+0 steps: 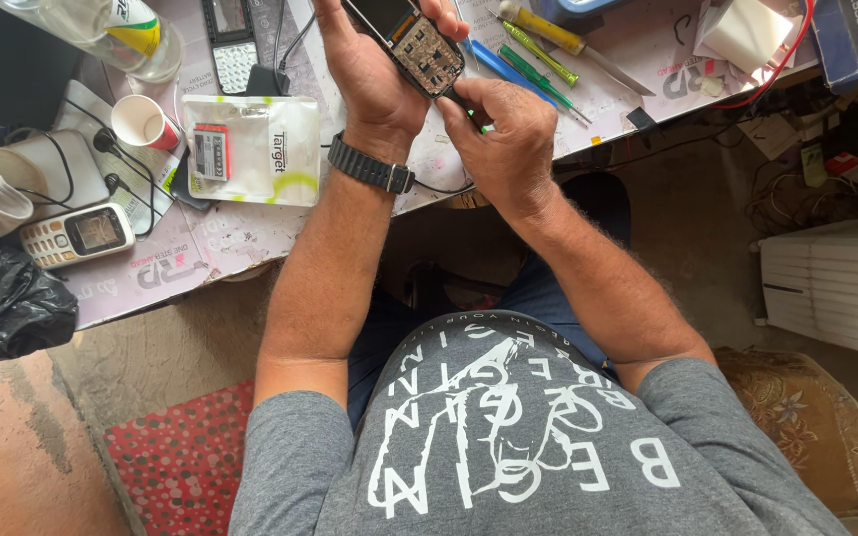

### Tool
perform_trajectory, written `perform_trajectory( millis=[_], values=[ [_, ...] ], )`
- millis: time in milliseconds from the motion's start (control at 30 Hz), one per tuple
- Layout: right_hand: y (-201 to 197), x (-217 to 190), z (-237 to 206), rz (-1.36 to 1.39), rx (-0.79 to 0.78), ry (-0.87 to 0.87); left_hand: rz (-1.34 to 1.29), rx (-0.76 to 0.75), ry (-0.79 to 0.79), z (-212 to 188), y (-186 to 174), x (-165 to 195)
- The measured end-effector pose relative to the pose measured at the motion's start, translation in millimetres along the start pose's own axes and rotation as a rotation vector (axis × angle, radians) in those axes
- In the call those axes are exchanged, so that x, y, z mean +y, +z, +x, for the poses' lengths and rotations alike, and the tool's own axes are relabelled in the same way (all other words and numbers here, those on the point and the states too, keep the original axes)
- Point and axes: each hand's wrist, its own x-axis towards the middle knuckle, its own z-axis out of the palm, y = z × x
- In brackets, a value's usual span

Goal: The person uses a green-handled screwdriver to adjust internal components of a disassembled mobile phone. They then retrieve a battery from a shelf, insert it into the phone, and test the device by pressing buttons to confirm the screen lights up and functions.

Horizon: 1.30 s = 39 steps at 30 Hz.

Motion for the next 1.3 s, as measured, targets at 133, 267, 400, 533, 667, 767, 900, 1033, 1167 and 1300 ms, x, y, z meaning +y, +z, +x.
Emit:
perform_trajectory(
  millis=[133, 267, 400, 533, 667, 767, 900, 1033, 1167, 1300],
  values=[
    [-1, -1, -3, -0.001, 0.030, -0.004, -0.051, 0.015, -0.032, -1, 3, 4],
    [-4, -1, -6, 0.022, 0.044, -0.037, -0.103, 0.020, -0.057, -3, 6, 4],
    [-5, 2, -7, 0.020, 0.048, -0.049, -0.073, -0.027, -0.036, -3, 7, 3],
    [-5, 5, -10, 0.017, 0.031, -0.050, -0.083, -0.012, -0.039, -4, 6, 1],
    [-5, 8, -13, 0.009, 0.033, -0.073, -0.063, -0.010, -0.023, -4, 6, -1],
    [-5, 10, -14, 0.000, 0.026, -0.072, -0.072, -0.002, -0.031, -5, 6, -2],
    [-5, 10, -15, 0.004, 0.036, -0.075, -0.025, -0.049, 0.007, -6, 6, -4],
    [-7, 9, -12, 0.021, 0.042, -0.098, -0.022, -0.085, -0.013, -5, 8, -3],
    [-9, 5, -6, 0.011, 0.067, -0.118, -0.040, -0.097, -0.002, -2, 15, -1],
    [-9, 3, -4, 0.006, 0.083, -0.114, -0.104, -0.078, -0.008, -2, 20, -1]
  ],
)
